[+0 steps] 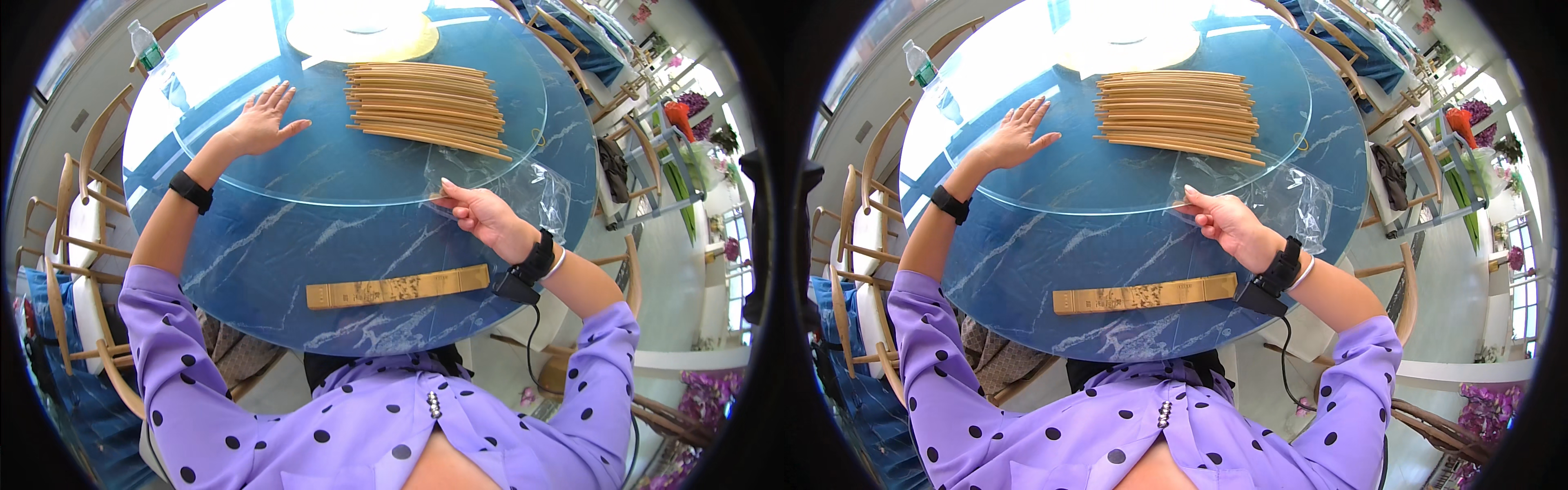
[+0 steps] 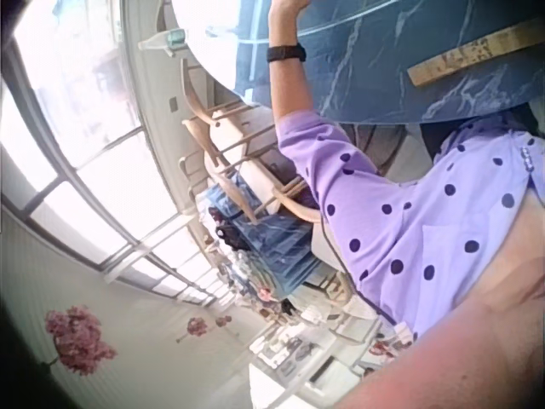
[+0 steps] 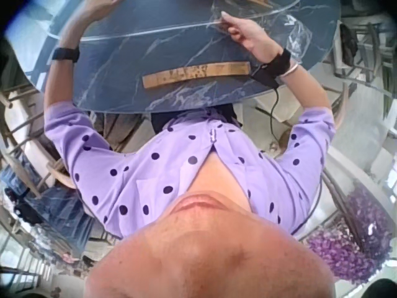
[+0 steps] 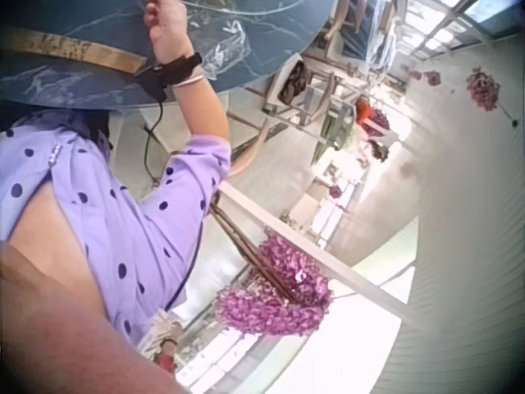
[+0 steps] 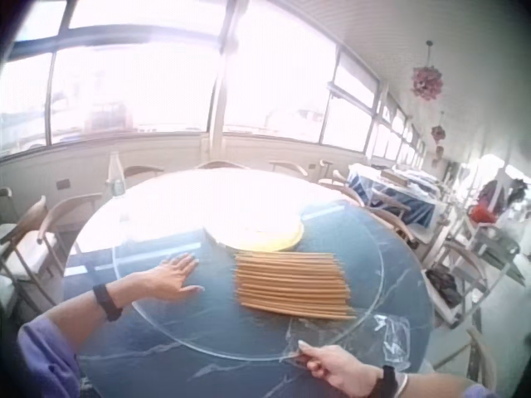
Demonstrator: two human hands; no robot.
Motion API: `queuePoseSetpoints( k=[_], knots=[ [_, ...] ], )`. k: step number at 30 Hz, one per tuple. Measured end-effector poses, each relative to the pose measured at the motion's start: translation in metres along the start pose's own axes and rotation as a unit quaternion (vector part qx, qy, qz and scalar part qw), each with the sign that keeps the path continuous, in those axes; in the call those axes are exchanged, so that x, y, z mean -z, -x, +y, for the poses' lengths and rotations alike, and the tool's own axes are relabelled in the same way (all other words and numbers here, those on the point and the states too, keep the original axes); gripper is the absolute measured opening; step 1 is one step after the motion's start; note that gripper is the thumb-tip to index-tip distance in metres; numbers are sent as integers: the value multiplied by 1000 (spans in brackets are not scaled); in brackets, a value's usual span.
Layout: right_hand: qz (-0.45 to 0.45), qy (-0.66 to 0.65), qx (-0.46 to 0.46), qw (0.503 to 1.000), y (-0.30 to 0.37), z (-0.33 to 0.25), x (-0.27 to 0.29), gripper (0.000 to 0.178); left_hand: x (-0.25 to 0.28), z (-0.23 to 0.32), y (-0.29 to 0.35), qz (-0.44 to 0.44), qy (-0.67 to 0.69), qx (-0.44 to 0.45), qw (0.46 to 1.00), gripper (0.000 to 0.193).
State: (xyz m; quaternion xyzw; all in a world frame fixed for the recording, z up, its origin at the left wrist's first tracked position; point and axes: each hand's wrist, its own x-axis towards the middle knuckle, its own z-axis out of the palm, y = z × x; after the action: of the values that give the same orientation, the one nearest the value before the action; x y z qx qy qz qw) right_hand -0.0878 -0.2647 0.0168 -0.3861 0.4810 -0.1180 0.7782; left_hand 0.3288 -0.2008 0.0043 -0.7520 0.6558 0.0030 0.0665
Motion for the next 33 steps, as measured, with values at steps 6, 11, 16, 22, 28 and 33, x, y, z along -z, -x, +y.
queuePoseSetpoints(
  k=[6,11,16,22,28,33],
  knots=[
    [6,-14,28,999,-1,8,-1,18,9,22,15,-24,-4,61,998,84],
    [-61,20,29,998,24,8,-6,23,33,63,54,10,-37,44,998,78],
    [-115,221,197,948,76,0,-11,43,59,161,162,57,132,-162,976,78],
    [90,567,493,654,50,-31,-21,23,30,218,238,85,204,-211,952,80],
    [109,679,556,468,-7,-53,-16,30,12,212,255,76,169,-164,969,77],
    [145,717,593,337,-37,-68,-37,59,-5,214,268,115,166,-109,973,73]
  ],
)
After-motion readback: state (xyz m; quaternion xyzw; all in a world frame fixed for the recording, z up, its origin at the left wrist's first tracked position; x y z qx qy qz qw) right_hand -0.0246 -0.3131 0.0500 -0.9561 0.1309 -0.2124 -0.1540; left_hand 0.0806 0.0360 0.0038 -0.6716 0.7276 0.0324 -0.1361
